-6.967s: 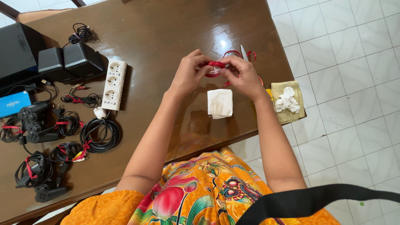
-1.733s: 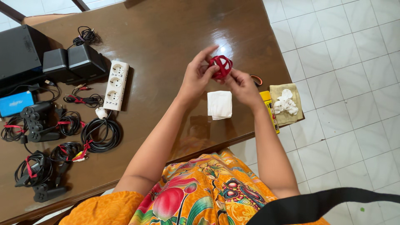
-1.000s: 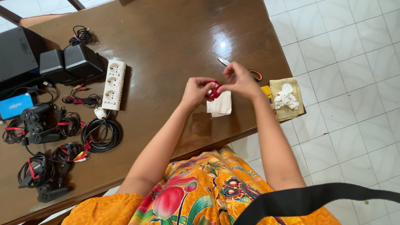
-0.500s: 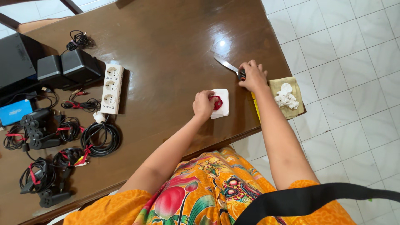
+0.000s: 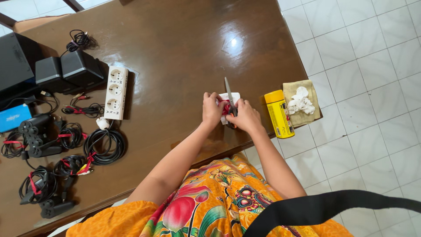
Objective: The person organizes several electronic cables and components on a table, uses scissors to cut a piece of red ribbon, and uses a cloth and a yellow container to wipe down surfaces of the objects.
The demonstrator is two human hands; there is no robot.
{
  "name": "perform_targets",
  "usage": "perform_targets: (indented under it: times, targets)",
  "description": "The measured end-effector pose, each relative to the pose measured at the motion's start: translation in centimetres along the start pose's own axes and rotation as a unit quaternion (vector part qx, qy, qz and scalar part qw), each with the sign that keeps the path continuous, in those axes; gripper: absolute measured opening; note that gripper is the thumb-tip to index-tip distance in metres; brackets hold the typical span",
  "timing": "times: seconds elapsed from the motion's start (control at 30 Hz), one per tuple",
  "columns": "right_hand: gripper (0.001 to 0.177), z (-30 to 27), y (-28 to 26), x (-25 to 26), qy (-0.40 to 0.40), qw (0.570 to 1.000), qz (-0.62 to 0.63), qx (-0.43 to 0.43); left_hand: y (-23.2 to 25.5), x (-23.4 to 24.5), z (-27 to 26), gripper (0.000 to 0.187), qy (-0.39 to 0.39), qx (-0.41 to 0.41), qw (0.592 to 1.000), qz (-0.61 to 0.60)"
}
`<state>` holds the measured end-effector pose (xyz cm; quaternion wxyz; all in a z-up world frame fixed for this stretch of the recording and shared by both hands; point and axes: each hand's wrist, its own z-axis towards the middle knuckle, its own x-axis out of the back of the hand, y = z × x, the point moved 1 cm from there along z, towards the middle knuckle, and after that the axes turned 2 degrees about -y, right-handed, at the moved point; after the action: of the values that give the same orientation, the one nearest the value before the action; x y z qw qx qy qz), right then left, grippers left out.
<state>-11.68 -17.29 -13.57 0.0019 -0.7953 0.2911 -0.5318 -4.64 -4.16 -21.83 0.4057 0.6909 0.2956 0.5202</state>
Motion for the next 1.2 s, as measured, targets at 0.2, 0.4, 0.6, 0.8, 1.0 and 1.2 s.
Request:
perform_targets:
  times: [0.2,0.4,0.6,0.8,1.0,1.2]
  targets:
    - [0.084,0.0,0.5,-1.5,0.042,0.999,0.018,0.025,0.5,-0.1,-0.6,0.054,0.016,-0.008,0.999,-0.035]
    - [0.109,1.8,1.3,-2.4,0.065,0.988,0.122,0.067,1.2,-0.9,-0.6,0.061,-0.025,0.016,1.000,0.007]
    - [0.072,3.2,3.1,-3.2,0.090,0.977,0.161,0.103,1.4,-1.4,0.2,0.047,-0.031,-0.014,0.999,0.003]
    - [0.040,6.5,4.4,-0.9,0.151,0.968,0.182,0.078,3.1,-3.1,4.3,0.049,-0.057,-0.050,0.997,0.015]
    - [0.024,5.5,4.9,0.3,0.107,0.993,-0.010,0.046,2.2,-6.9,3.6,0.058,-0.097,-0.020,0.995,0.029]
    - [0.046,-2.9,5.0,4.3,0.289,0.954,-0.002,0.085,3.8,-7.5,0.9,0.062,-0.099,-0.003,0.995,0.017]
